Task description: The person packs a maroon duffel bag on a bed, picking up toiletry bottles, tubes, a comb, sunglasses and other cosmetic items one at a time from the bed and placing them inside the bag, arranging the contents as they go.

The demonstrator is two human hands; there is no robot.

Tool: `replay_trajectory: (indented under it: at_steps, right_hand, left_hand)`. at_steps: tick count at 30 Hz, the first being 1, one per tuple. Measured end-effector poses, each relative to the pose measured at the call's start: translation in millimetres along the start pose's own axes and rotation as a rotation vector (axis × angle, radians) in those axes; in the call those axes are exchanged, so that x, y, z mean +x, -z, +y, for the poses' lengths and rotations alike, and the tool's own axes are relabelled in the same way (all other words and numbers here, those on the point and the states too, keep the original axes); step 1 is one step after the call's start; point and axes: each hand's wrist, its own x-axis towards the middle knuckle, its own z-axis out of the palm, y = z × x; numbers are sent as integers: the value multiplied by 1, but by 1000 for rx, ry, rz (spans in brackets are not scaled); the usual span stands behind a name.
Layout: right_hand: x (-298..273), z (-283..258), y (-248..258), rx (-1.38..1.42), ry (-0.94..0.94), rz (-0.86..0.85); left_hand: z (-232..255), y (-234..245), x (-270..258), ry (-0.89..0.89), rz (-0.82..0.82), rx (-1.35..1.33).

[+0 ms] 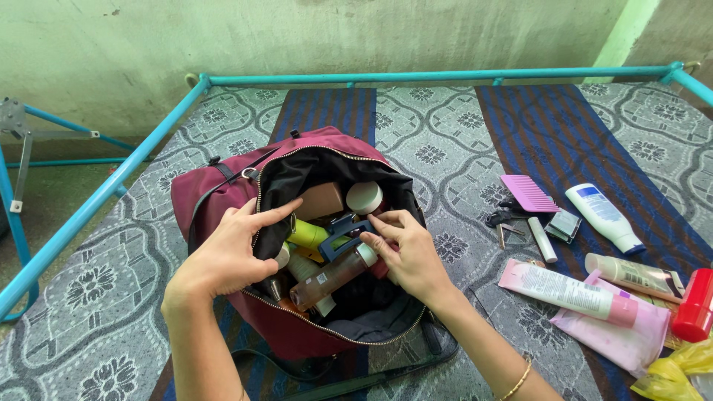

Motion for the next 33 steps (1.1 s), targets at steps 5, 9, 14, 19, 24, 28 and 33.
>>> replay_trajectory:
  at_steps: [5, 9, 14, 19, 24, 28, 33]
  right_hand:
    - [-3, -13, 5, -102, 199, 122]
    - [1, -11, 23, -97, 235, 223]
    - [14, 23, 78, -180, -48, 223]
    - [11, 79, 129, -366, -280, 208]
    - [-2, 128, 149, -426, -387, 272]
    - [-7, 145, 149, -455, -510, 260]
    - [-7, 144, 142, -481, -566, 277]
  left_hand:
    - [-1, 0, 0, 9, -6, -4]
    - [-3, -1, 2, -23, 1, -9]
    - [-3, -2, 2, -17, 4, -2]
    - [-3, -4, 3, 6, 4, -13]
    - [-6, -5, 6, -22, 6, 4]
    - [-9, -6, 7, -26, 7, 8]
    - [-9, -6, 7, -29, 9, 13]
